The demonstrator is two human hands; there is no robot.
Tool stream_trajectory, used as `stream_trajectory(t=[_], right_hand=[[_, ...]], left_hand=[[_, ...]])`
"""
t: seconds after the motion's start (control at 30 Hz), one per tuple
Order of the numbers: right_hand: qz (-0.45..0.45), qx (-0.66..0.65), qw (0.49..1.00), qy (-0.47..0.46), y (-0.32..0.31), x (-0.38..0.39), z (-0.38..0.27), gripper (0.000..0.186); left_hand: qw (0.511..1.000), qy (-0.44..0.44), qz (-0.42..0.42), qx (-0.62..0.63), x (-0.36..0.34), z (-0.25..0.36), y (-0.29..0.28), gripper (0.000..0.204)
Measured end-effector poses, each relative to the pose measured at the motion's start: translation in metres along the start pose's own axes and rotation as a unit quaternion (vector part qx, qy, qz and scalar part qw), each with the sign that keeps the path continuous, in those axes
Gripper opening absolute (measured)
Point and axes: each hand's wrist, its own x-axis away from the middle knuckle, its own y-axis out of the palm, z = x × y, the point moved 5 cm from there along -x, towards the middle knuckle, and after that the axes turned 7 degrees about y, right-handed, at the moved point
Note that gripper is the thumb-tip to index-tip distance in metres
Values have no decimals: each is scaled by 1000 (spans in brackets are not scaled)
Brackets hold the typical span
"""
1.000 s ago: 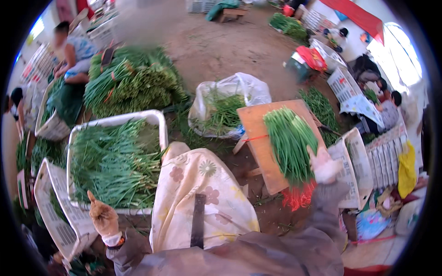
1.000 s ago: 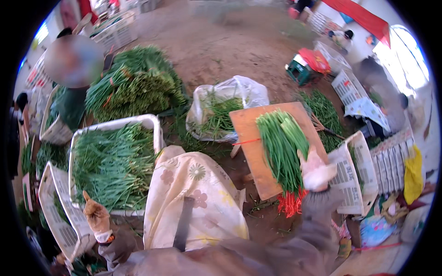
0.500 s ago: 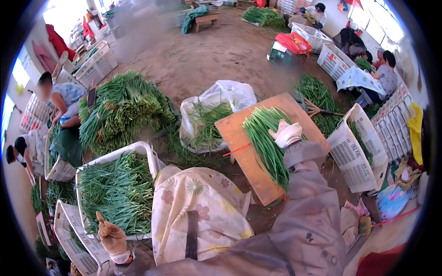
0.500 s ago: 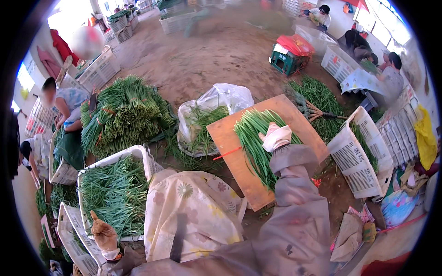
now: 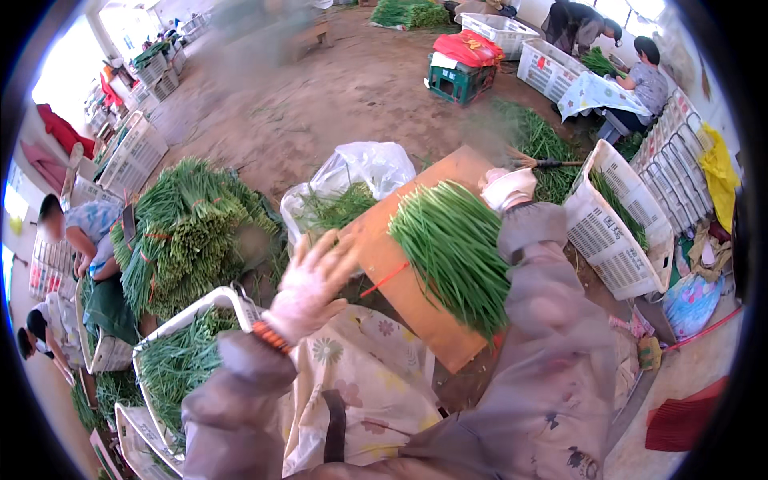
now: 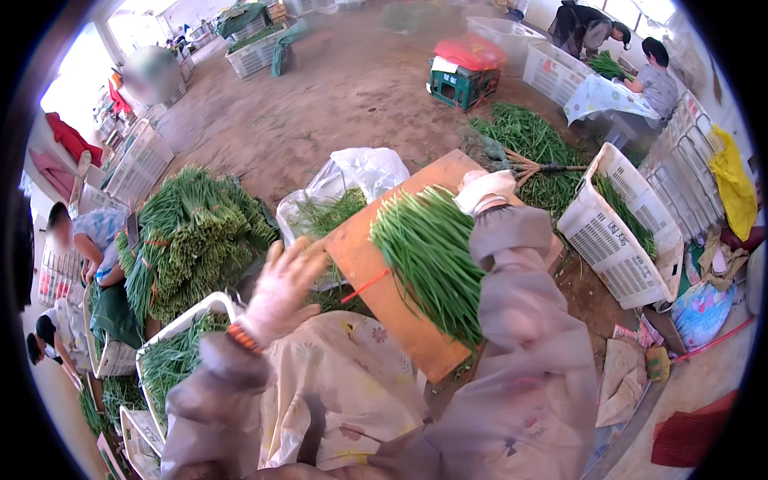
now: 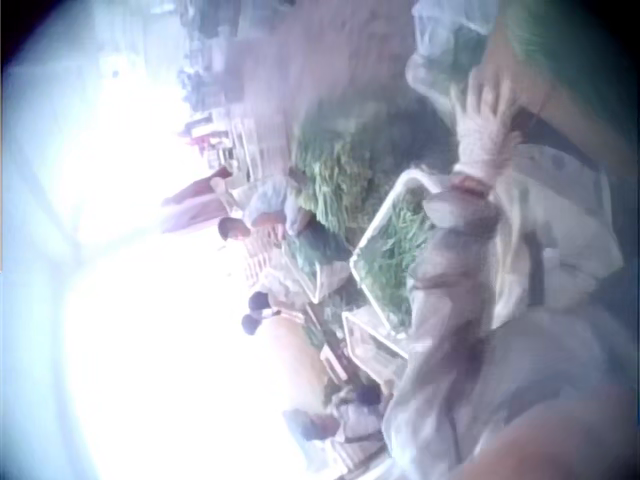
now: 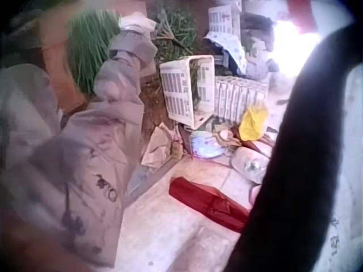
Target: The person gathers a bunch of green stalks from a bin, aligns them on a wooden board, and secures the bundle with a red rubber band before placing it aside.
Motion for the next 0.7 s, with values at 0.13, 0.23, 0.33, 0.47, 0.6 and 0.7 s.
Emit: stream_trajectory(t=[0.13,0.23,0.33,0.47,0.6,0.7], right_hand=[[-110,38,989,94,37,-48,-9,29],[-146,46,974,167,33,-38,-32,35],[-178,80,970,146,64,-52,-20,36],[-252,-34,950,184,83,-43,-28,39],[-219,79,972,39,132,-46,-18,38],[-182,57,975,116,168,-57,-9,40]], left_hand=[[993,53,-5,-102,-68,-5,67,86],[987,88,60,-123,-99,4,87,64],[974,118,96,-170,-132,22,100,55],[974,88,87,-191,-164,24,110,51],[989,60,34,-129,-191,20,126,51],[998,33,29,-36,-196,7,137,50]])
